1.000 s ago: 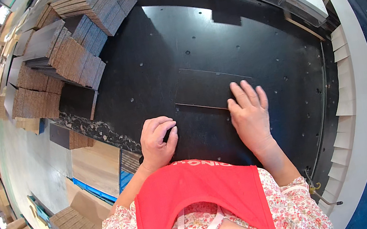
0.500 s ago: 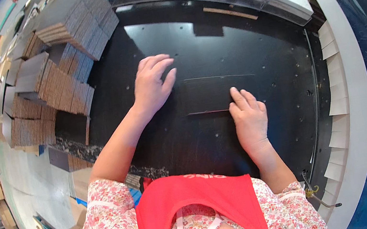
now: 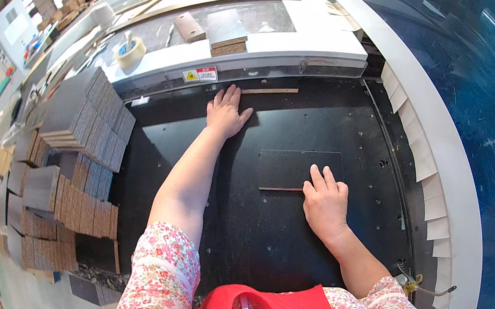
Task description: The person picks up dark wood panels one at a time, places them on a machine surface, and uses a wooden block to apply pressure or glue to a narrow wooden strip along the edge. The person سپس stacks the finished panels onto a nearby pallet.
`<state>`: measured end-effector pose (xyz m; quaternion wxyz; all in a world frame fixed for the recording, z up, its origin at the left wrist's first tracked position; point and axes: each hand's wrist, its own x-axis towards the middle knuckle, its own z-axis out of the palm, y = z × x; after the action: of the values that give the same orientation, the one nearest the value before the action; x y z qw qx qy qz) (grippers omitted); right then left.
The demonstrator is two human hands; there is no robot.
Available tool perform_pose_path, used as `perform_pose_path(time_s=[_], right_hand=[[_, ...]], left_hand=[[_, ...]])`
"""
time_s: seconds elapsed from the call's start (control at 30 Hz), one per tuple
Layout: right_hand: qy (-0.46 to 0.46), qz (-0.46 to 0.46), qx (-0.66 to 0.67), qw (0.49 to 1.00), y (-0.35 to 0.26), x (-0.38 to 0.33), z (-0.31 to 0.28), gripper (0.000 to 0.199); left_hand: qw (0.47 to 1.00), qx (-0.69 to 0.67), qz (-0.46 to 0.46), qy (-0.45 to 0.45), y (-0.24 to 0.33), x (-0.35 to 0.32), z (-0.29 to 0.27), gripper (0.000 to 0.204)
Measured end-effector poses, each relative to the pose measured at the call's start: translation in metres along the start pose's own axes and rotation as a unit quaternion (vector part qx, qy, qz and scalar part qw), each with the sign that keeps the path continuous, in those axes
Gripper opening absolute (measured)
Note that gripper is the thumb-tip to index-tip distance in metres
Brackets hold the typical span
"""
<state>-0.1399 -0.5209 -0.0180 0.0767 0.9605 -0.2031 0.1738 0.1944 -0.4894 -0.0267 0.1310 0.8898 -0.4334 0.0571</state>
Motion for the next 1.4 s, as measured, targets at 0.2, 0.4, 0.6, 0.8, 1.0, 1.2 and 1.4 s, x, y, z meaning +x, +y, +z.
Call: perform_pose_path(time_s=[0.2, 0.4, 0.6, 0.8, 1.0, 1.2, 1.4], right_hand=[[0.019, 0.007, 0.018, 1.000, -0.004, -0.001, 0.007, 0.020], [-0.006, 0.008, -0.010, 1.000, -0.006, -0.002, 0.003, 0.025], [-0.014, 0.014, -0.019, 1.000, -0.005, -0.005, 0.011, 0.021], [0.011, 0.020, -0.019, 1.000, -0.005, -0.002, 0.019, 0.017], [0.035, 0.036, -0.002, 0.999, -0.007, 0.001, 0.020, 0.011], [0.088, -0.003, -0.006, 0.996, 0.003, 0.017, 0.029, 0.013], [0.035, 0.000, -0.043, 0.998, 0.012, 0.047, 0.038, 0.010]], left_hand=[[0.992, 0.056, 0.063, 0.093, -0.011, -0.050, -0.013, 0.056], [0.988, 0.007, 0.057, 0.145, -0.029, -0.137, -0.038, 0.042], [0.979, -0.068, 0.037, 0.186, -0.047, -0.182, -0.041, 0.032], [0.980, -0.089, -0.077, 0.163, -0.056, -0.185, -0.030, 0.035], [0.976, -0.110, -0.085, 0.167, -0.053, -0.182, -0.029, 0.032], [0.976, -0.098, -0.081, 0.174, -0.058, -0.183, -0.025, 0.038], [0.979, -0.082, -0.087, 0.166, -0.058, -0.184, -0.028, 0.041]])
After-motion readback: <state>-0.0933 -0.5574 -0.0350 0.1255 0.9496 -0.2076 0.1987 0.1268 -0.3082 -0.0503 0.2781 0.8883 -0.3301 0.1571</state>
